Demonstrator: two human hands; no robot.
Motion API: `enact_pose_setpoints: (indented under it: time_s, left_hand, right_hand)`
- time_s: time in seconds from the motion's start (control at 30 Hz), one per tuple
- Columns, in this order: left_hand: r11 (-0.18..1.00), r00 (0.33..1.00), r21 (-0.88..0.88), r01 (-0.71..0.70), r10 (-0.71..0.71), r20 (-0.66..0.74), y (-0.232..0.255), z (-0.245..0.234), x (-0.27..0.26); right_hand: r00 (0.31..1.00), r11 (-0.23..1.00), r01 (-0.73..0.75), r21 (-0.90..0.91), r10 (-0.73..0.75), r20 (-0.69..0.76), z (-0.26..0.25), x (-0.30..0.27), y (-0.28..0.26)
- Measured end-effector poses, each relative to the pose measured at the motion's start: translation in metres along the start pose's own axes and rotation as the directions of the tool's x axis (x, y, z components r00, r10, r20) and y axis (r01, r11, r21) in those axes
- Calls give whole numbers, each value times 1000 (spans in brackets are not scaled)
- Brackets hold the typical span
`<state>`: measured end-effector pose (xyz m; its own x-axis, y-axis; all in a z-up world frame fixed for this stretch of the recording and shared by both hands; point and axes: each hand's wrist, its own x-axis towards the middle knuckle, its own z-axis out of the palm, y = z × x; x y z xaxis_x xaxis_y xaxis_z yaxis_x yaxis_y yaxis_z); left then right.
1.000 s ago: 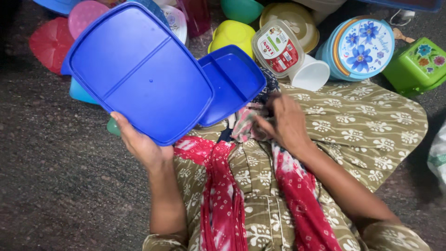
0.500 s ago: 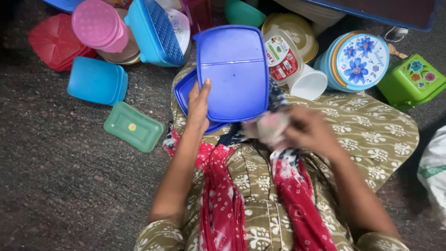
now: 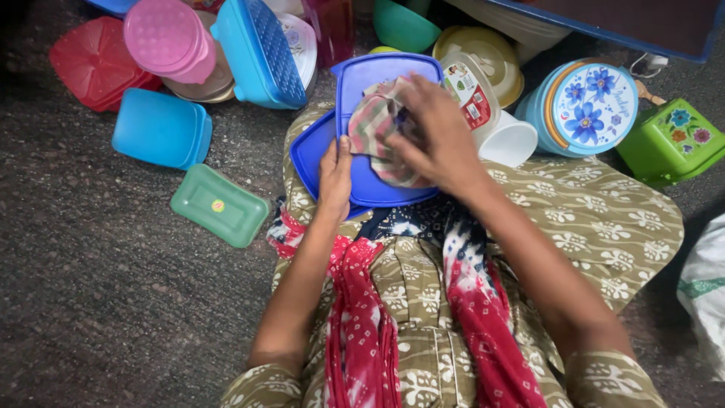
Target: The person sits on the floor and wipes various plastic containers and lids with a cloth. They handle bowls, rectangular containers, and a water bottle, wiping each item individually and stacking them on a nearby table.
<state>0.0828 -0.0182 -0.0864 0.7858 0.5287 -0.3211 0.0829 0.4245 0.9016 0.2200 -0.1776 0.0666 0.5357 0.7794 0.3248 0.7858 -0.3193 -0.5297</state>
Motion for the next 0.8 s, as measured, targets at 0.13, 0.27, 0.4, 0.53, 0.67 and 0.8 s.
enact_pose_setpoints:
  time_s: [0.13,0.27,0.4,0.53,0.67,0.8]
  left_hand:
    - [998,998,-45,42,-45,-48,13,6,2]
    - [982,993,-162,97,-106,-44,23,8,-6]
    - [986,986,86,-146,152,-63,21,11,-3]
    - [988,992,135,-79,92,-88,16,15,-6]
    - [978,979,130,-162,176,-101,19,12,-2]
    - [953,986,298,-60,104,-132,13,15,-5]
  right_hand:
    - [991,993,95,-66,-88,103,64,-10,-9]
    - [952,987,162,-14,-152,267,78,-44,-17]
    - [920,978,144,-151,-76,383,48,-34,18]
    - [998,989,-39,-139,33,-47,34,-10,33]
    - [964,953,265,-143,-257,73,65,8,-9]
    - [619,586,-780,220,668,413,57,46,34]
